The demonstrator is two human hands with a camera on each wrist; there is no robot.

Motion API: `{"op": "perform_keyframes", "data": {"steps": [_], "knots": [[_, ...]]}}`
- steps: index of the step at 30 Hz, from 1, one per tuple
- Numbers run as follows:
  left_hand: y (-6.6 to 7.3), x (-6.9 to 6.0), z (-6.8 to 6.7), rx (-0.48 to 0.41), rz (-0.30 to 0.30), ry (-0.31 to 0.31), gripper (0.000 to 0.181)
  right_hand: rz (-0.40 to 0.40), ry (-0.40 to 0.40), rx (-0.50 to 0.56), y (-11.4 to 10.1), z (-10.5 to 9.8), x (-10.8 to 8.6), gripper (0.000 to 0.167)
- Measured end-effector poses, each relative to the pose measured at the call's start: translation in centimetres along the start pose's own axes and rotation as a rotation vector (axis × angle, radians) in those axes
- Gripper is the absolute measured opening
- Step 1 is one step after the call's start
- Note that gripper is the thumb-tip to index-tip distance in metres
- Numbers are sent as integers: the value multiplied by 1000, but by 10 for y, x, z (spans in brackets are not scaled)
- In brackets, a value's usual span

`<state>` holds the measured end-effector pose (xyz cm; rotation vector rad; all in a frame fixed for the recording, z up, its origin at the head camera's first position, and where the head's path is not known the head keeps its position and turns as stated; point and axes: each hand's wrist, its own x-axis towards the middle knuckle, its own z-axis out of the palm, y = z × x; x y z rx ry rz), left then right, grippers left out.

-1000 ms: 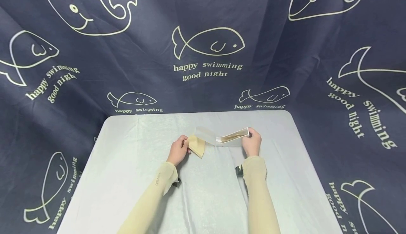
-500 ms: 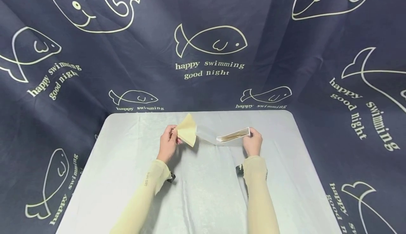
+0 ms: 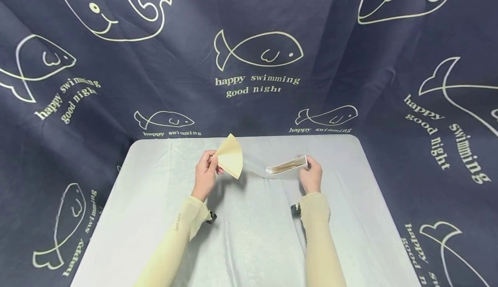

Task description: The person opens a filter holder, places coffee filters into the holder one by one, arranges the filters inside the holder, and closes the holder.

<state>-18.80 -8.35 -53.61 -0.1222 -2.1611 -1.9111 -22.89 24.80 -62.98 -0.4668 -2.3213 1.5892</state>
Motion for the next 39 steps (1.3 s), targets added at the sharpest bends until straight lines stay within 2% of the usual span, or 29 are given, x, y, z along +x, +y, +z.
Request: {"op": "perform_keyframes", "data": {"steps": [2, 4, 7, 9, 11, 12, 14, 16, 18, 20, 24, 29, 31, 35, 37, 39], "knots": [[3, -2, 1, 3, 6, -13, 18, -40, 37, 58, 0, -4, -3, 73], [3, -3, 1, 9, 3, -28, 18, -112, 127, 107, -4, -8, -5, 78], [-2, -3, 3, 21, -5, -41, 19, -278, 249, 174, -25, -6, -9, 69], [-11, -1, 4, 24, -10, -43, 21, -361, 234, 248, -48, 2, -14, 59], [-19, 0, 6, 28, -15, -44, 21, -390, 121, 333, -75, 14, -22, 45], [-23, 1, 7, 25, -17, -45, 22, -377, 40, 368, -87, 21, -27, 39], [-28, 1, 10, 14, -19, -47, 21, -296, -153, 401, -111, 35, -39, 32], [-30, 0, 12, -5, -20, -61, 20, -227, -324, 351, -133, 47, -50, 33], [-32, -1, 15, -26, -16, -81, 20, -172, -440, 270, -147, 56, -59, 33], [-34, -3, 17, -46, -14, -105, 19, -149, -491, 206, -156, 62, -66, 28], [-33, -6, 19, -103, -28, -138, 20, -126, -440, 185, -149, 71, -67, 17], [-35, -10, 19, -160, -78, -121, 23, -55, -309, 310, -129, 76, -56, 21], [-34, -12, 21, -168, -106, -126, 25, -51, -269, 364, -125, 77, -54, 22], [-27, -15, 30, -176, -186, -165, 28, -76, -266, 413, -122, 80, -57, 22], [-23, -17, 36, -156, -216, -161, 26, -81, -278, 413, -121, 83, -61, 21], [-21, -18, 41, -113, -220, -139, 21, -68, -293, 416, -121, 85, -64, 21]]}}
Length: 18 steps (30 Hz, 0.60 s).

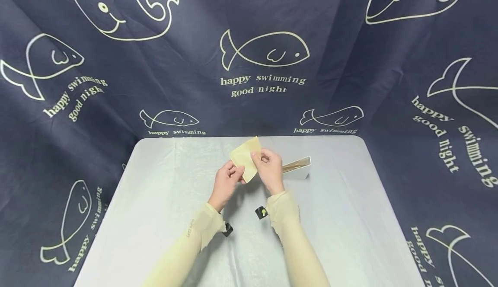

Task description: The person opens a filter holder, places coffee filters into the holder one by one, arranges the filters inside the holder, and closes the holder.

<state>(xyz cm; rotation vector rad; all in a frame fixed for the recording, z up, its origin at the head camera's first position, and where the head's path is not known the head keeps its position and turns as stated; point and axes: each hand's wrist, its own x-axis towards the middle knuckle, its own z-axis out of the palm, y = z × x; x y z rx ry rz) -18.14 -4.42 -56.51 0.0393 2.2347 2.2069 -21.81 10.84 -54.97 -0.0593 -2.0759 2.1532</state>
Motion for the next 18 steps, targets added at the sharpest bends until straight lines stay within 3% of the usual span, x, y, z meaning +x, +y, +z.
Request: {"op": "perform_keyframes", "data": {"steps": [4, 10, 14, 18], "knots": [[-1, 0, 0, 91, 29, 32, 17, 23, -27, 48, -2, -4, 1, 23], [-1, 2, -11, 148, 57, -35, 18, 6, -116, 118, -20, -25, 19, 36], [0, 3, -13, 164, 59, -94, 18, -32, -243, 4, -27, -35, 30, 41], [0, 3, -13, 177, 49, -115, 16, 9, -366, -103, -24, -37, 33, 38]]}}
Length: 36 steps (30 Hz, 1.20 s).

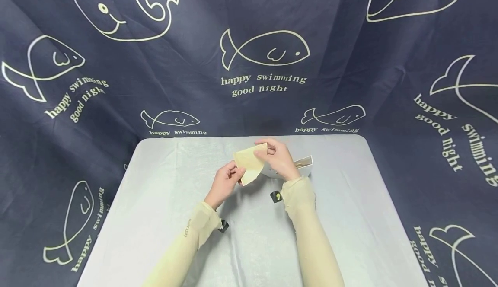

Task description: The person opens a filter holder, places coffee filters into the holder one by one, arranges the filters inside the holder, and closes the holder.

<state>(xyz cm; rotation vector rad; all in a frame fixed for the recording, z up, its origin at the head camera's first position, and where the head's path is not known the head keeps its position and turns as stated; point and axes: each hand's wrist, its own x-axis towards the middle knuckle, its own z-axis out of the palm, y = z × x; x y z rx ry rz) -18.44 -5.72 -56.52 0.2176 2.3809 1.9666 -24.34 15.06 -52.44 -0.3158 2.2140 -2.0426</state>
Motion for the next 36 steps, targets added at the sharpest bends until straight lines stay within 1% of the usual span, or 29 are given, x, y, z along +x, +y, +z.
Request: {"op": "perform_keyframes", "data": {"steps": [3, 6, 9, 12, 15, 17, 19, 23, 25, 29, 31, 33, 36], "knots": [[-1, -1, 1, -6, -13, 3, 15, 48, -12, 1, 4, 2, -2, 32], [-2, -2, 1, -63, -30, -1, 17, 53, 60, 43, 6, 5, -4, 29], [-2, -3, 2, -145, -42, -6, 19, 17, 154, 112, 5, 6, -6, 30], [-1, -3, 3, -211, -34, -6, 22, -36, 241, 180, 4, 7, -6, 29], [1, -1, 4, -246, -12, -8, 24, -74, 297, 221, 5, 8, -6, 26], [2, 0, 6, -254, 3, -12, 24, -79, 315, 245, 7, 11, -8, 24], [2, 1, 6, -232, 10, -9, 22, -72, 312, 259, 10, 13, -10, 23], [0, 2, 4, -142, -11, 15, 16, -49, 276, 274, 14, 15, -15, 26], [1, 3, 1, -109, -17, 20, 15, -49, 251, 271, 14, 12, -16, 28], [2, 4, -3, -74, -8, -9, 16, -81, 199, 225, 9, -2, -12, 33], [2, 4, -5, -60, 0, -32, 16, -103, 165, 182, 5, -9, -10, 33], [3, 3, -6, -27, 7, -53, 16, -107, 130, 124, 1, -13, -8, 32], [3, 2, -7, 21, 22, -79, 14, -61, 54, -2, -3, -15, -8, 28]]}}
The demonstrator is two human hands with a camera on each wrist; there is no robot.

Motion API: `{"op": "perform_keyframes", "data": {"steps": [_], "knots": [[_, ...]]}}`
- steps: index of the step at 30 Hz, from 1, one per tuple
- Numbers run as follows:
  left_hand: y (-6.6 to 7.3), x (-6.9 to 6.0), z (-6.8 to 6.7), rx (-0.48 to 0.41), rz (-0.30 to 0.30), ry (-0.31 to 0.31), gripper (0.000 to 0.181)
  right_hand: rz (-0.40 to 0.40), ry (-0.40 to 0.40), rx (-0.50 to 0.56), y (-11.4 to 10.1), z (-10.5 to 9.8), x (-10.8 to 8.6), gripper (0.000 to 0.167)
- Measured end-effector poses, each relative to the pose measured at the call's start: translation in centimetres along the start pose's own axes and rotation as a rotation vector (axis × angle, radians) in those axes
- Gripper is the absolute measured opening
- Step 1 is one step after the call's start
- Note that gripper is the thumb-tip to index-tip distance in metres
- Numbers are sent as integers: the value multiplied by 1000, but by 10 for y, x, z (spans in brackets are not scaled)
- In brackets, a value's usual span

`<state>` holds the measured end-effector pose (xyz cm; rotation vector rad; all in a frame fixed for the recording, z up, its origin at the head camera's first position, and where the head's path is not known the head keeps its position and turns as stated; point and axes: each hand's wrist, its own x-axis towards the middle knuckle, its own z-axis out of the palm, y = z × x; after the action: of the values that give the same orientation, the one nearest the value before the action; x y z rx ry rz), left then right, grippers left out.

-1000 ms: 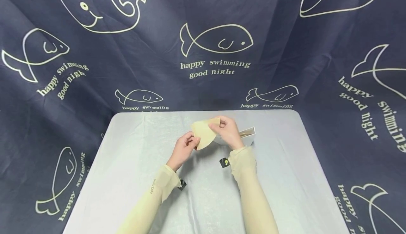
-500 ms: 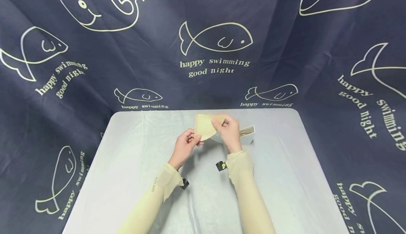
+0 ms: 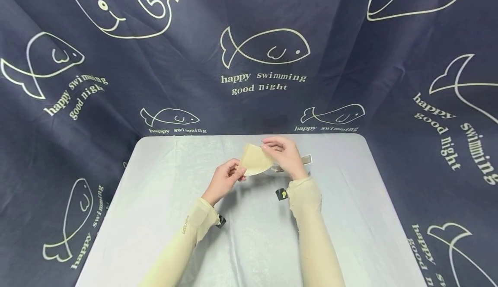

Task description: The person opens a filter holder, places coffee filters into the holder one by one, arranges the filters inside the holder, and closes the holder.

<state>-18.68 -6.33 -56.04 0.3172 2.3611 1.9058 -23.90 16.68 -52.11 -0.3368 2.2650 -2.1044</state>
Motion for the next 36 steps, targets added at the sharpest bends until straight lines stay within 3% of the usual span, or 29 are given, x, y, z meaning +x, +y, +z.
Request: {"op": "perform_keyframes", "data": {"steps": [5, 10, 14, 19, 24, 28, 36], "knots": [[-2, -2, 1, 9, 4, -9, 13, 98, -69, -130, 2, 5, -6, 28], [-5, -3, 1, -66, -20, 25, 15, 59, 90, -47, 8, 6, -10, 30], [-5, -1, 3, -175, 9, 40, 22, 12, 222, 76, 11, 6, -11, 29], [-3, -1, 12, -254, 2, 43, 27, 0, 267, 150, 14, 17, -14, 25], [-4, -3, 18, -241, -37, 92, 20, 10, 227, 166, 18, 28, -18, 22], [-4, -3, 16, -210, -49, 105, 18, 18, 157, 170, 17, 23, -18, 27], [-3, -3, 8, -163, -61, 27, 16, -15, -76, -10, -1, -1, -2, 36]]}}
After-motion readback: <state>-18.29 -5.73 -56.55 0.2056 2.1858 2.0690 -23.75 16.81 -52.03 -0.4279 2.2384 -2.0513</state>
